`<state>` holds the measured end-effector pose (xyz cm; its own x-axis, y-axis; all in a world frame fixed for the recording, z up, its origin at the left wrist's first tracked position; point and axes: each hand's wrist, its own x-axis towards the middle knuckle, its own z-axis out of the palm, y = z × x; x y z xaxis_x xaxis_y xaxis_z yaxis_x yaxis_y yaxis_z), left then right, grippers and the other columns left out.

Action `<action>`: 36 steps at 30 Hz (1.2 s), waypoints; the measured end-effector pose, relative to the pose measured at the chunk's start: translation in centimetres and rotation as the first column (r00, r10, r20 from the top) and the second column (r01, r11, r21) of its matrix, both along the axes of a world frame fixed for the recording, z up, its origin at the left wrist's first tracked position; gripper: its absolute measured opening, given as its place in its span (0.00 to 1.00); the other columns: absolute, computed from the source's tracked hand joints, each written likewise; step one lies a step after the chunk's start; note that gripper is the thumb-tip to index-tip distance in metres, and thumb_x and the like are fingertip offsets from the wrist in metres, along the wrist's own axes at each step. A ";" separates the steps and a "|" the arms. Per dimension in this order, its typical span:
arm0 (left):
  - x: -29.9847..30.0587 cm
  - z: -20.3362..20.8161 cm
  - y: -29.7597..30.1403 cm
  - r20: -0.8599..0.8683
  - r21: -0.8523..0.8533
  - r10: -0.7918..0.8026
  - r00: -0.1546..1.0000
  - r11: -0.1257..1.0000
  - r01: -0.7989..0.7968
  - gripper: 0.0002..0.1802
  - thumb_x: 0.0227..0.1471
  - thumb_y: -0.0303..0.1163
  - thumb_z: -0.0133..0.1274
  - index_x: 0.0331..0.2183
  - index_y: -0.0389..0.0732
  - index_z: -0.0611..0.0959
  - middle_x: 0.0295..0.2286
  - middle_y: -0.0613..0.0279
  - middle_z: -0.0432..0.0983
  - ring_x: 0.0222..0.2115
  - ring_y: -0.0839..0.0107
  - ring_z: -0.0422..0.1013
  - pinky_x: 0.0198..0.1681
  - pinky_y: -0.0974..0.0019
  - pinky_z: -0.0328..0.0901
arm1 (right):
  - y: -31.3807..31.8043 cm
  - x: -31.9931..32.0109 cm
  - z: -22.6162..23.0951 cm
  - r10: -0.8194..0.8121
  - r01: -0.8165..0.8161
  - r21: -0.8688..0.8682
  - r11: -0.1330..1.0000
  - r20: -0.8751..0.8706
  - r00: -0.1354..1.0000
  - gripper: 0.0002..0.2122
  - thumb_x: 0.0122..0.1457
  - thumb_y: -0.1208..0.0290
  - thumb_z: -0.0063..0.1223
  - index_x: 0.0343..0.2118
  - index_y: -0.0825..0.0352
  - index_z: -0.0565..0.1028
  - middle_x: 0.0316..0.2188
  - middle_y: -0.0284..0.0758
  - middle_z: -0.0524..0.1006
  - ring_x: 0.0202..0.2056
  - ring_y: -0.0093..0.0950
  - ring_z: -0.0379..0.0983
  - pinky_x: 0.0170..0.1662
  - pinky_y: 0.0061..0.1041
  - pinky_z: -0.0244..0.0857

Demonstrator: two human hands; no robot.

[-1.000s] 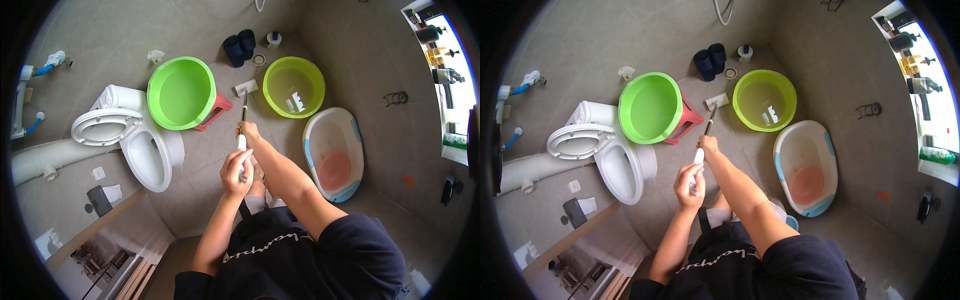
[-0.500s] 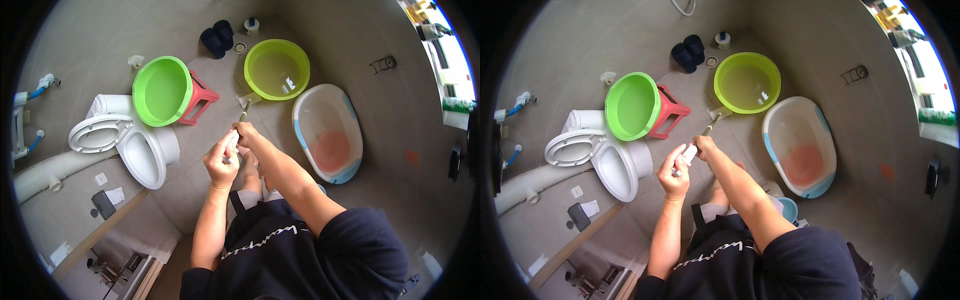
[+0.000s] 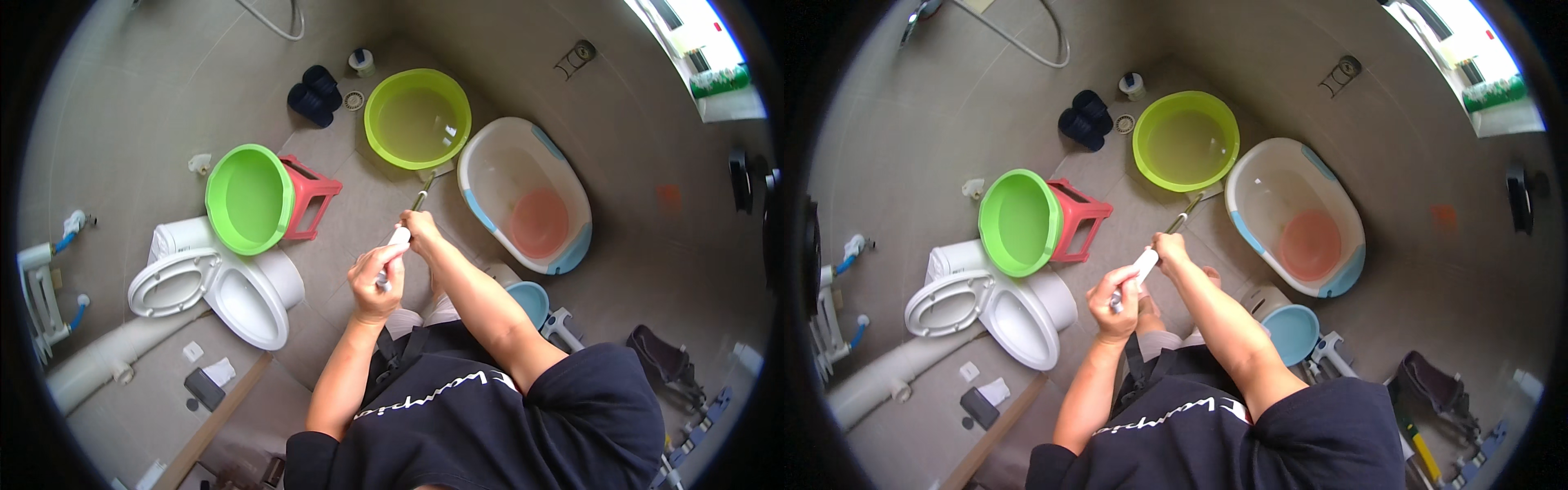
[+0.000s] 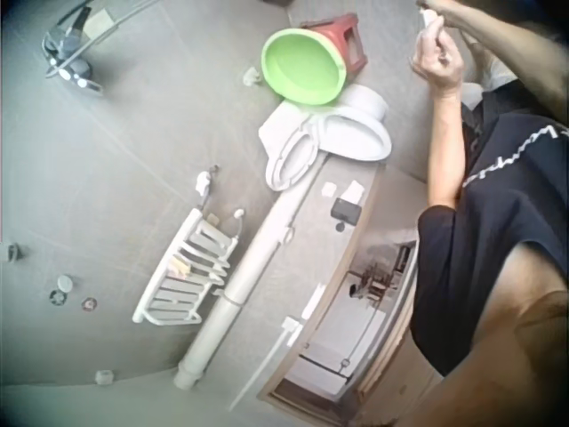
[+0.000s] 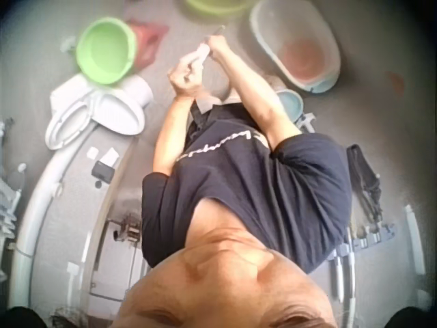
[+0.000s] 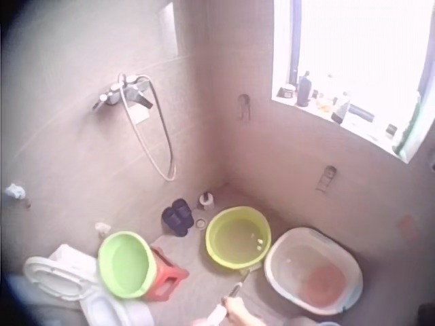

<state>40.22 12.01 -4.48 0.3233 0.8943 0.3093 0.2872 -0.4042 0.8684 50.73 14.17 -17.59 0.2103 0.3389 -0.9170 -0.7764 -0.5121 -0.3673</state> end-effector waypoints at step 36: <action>-24.6 -0.6 1.2 -0.008 -0.155 -0.139 0.990 0.979 0.137 0.10 0.47 0.19 0.42 0.32 0.34 0.77 0.15 0.67 0.69 0.14 0.83 0.62 0.17 0.79 0.57 | -1.2 -25.7 -2.2 -0.148 0.161 0.026 0.987 -0.263 0.953 0.04 0.51 0.75 0.43 0.22 0.68 0.67 0.16 0.31 0.69 0.17 0.24 0.67 0.19 0.23 0.64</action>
<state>15.60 13.17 -5.08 0.4512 0.8770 0.1650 0.2544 -0.3036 0.9182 24.99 12.97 -19.77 0.0202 0.3648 -0.9309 -0.9165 -0.3654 -0.1631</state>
